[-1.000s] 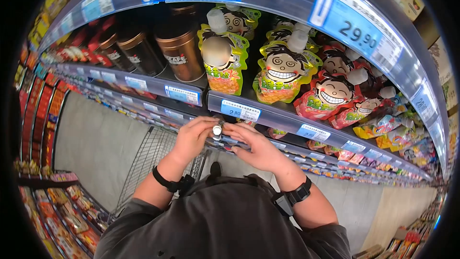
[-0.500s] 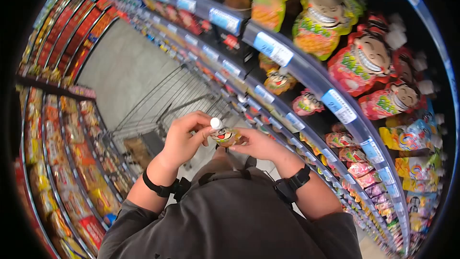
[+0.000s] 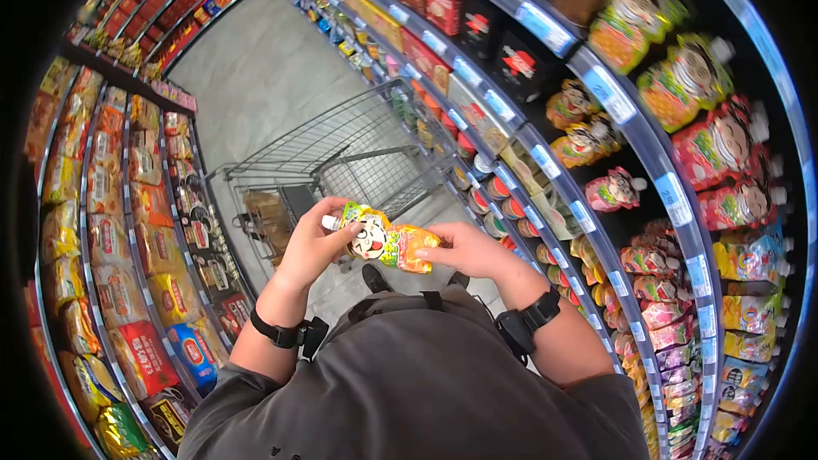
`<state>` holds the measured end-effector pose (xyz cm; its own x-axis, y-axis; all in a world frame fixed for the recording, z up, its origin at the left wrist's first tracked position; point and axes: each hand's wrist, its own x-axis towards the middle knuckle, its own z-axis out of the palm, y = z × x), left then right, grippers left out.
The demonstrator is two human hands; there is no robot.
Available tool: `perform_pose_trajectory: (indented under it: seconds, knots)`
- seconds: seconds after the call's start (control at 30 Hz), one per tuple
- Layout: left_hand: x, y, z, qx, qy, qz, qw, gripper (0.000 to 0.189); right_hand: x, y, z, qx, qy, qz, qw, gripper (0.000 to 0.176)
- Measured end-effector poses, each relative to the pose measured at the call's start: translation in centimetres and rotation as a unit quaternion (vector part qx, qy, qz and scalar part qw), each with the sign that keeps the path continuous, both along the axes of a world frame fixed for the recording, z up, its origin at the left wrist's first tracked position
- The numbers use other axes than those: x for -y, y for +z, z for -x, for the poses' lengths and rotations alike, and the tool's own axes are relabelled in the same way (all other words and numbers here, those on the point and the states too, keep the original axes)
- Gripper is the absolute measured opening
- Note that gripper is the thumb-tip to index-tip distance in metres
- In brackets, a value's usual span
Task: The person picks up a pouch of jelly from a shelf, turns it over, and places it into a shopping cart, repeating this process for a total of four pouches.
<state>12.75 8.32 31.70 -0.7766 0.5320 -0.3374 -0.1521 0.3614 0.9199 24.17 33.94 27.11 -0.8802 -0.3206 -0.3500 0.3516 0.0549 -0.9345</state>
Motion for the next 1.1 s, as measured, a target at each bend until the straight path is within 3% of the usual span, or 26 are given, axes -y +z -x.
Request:
perform_pose_trajectory:
  seconds: [0.07,0.1,0.2,0.27,0.33,0.4,0.47,0.53,0.67,0.8,0.87,0.93,1.0,1.1]
  knots:
    - [3.3,-0.2,0.7,0.015,0.031,-0.014,0.999,0.032,2.9,1.0,1.8,0.016,-0.017,0.048,0.999,0.028]
    - [5.2,-0.6,1.1,0.04,0.042,-0.029,0.998,0.03,3.8,0.2,2.8,0.038,0.023,0.037,0.998,0.038]
    - [10.8,-1.5,2.3,0.059,0.093,-0.056,0.992,0.024,8.4,-0.7,6.0,0.089,0.072,0.04,0.993,0.041]
    - [14.4,-1.4,3.2,0.048,0.092,-0.038,0.994,0.02,11.6,-0.9,8.5,0.1,0.158,0.022,0.982,0.042]
    - [17.7,-1.8,3.9,0.028,0.111,-0.028,0.993,0.019,15.8,0.7,9.9,0.043,0.193,-0.055,0.979,0.041]
    - [20.6,-2.4,4.4,0.045,0.139,-0.042,0.988,0.02,18.6,-0.6,11.3,-0.01,0.198,-0.039,0.979,0.041]
    - [23.1,-3.3,5.0,0.046,0.156,-0.056,0.985,0.021,20.6,-0.7,13.0,0.036,0.151,0.005,0.988,0.042]
    - [25.0,-4.0,5.3,0.066,0.155,-0.082,0.982,0.022,21.8,-1.2,14.8,0.038,0.178,-0.038,0.983,0.04]
    - [28.0,-5.8,6.1,0.12,0.151,-0.096,0.976,0.021,24.3,-2.4,16.8,0.064,0.14,0.013,0.988,0.036]
    - [29.2,-7.3,7.2,0.138,0.158,-0.088,0.974,0.022,26.0,-3.5,18.1,0.134,0.132,0.013,0.982,0.042]
    - [29.3,-8.9,8.0,0.138,0.143,-0.068,0.978,0.024,26.3,-5.3,18.6,0.187,0.043,0.059,0.98,0.039]
    - [28.9,-9.8,8.9,0.147,0.121,-0.05,0.98,0.026,26.0,-7.5,19.4,0.205,0.028,0.086,0.974,0.036]
    - [27.4,-11.7,10.2,0.163,0.115,-0.029,0.979,0.027,24.8,-11.3,21.2,0.281,-0.038,0.159,0.946,0.034]
    - [25.7,-14.6,11.5,0.185,0.117,-0.002,0.976,0.028,23.5,-16.3,23.0,0.306,-0.048,0.136,0.941,0.034]
